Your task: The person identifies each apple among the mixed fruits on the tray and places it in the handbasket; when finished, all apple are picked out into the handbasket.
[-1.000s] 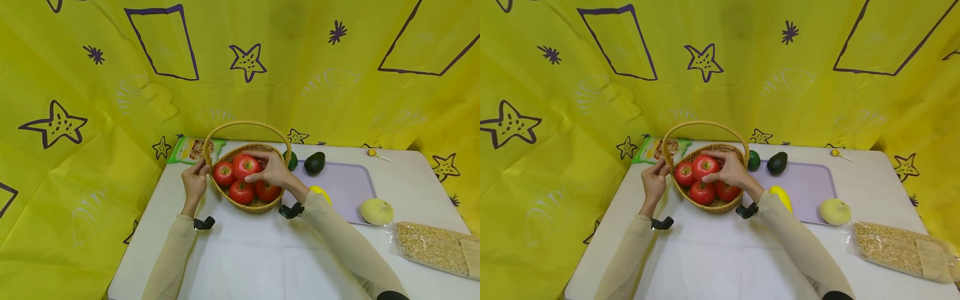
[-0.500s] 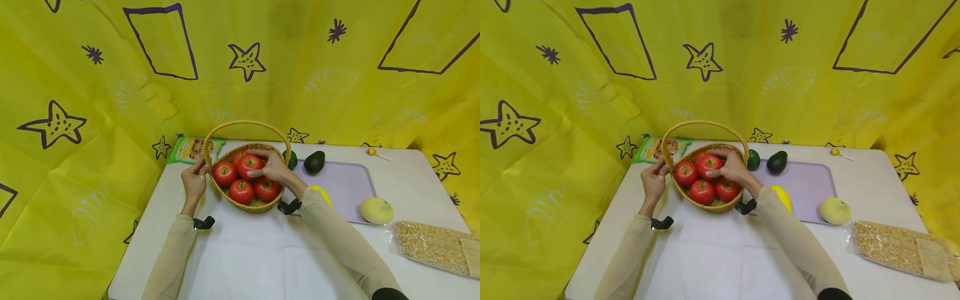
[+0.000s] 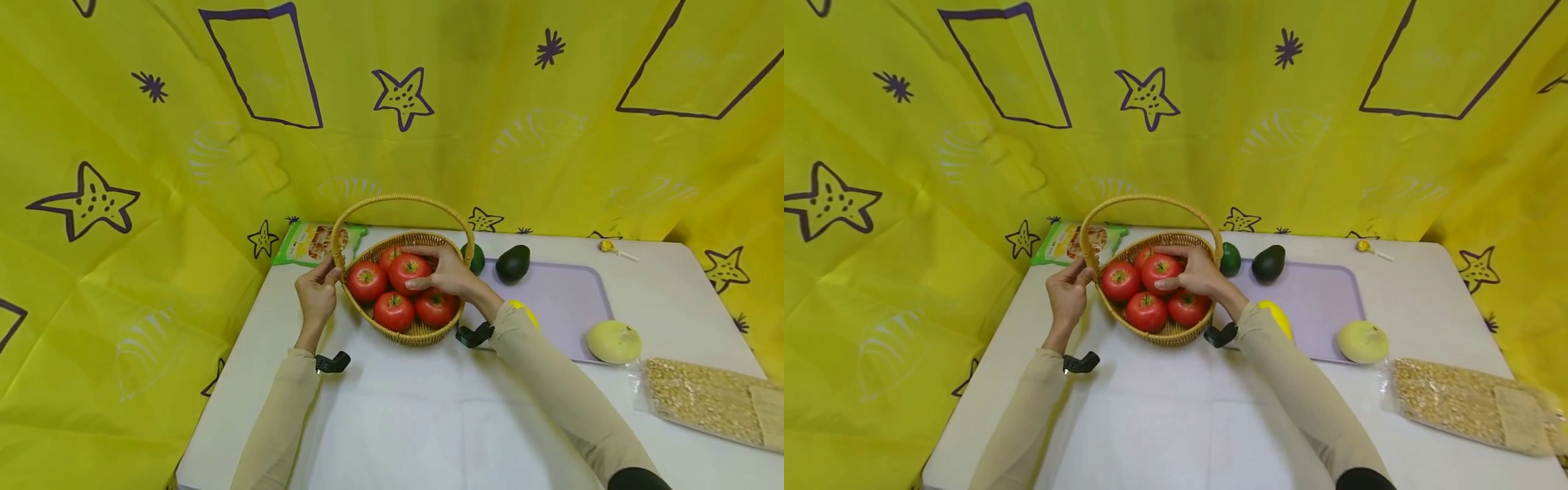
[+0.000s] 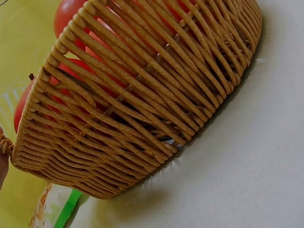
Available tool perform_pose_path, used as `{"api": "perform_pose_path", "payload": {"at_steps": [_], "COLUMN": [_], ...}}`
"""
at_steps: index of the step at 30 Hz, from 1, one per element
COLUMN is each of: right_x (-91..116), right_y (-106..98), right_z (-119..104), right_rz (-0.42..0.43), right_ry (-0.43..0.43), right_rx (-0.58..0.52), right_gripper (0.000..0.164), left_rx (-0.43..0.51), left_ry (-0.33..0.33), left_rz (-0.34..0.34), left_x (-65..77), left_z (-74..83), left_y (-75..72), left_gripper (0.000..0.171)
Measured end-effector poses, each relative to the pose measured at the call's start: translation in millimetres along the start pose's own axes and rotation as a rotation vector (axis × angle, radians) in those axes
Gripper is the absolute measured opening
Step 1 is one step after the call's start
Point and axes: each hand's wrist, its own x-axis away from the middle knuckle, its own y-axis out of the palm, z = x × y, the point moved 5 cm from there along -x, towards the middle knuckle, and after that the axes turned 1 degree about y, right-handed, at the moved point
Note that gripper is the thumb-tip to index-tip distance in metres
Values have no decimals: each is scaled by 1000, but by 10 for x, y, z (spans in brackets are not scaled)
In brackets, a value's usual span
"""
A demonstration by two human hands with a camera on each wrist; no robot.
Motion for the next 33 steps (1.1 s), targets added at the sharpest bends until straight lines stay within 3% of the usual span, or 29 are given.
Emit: {"api": "perform_pose_path", "payload": {"at_steps": [15,20,24,29,31,33], "right_x": [49,105,226,512,661,820], "right_y": [-25,-34,-94,-191,-258,-359], "right_z": [-53,-141,-275,-481,-548,-597], "right_rz": [-61,-57,-51,-132,-181,-213], "right_ry": [-50,-100,-147,-219,-229,-226], "right_rx": [175,275,343,403,414,431], "right_gripper": [82,89,84,67,58,49], "left_rx": [27,-15,-136,-281,-298,-319], "left_ry": [-13,-34,-89,-143,-142,-124], "left_rz": [-32,-104,-198,-333,-337,-297], "left_x": [-24,-46,-92,-194,-242,-297], "left_z": [-51,-36,22,-35,-77,-114], "left_y": [-10,-47,-113,-314,-448,-610], "left_gripper": [33,35,35,36,39,43]}}
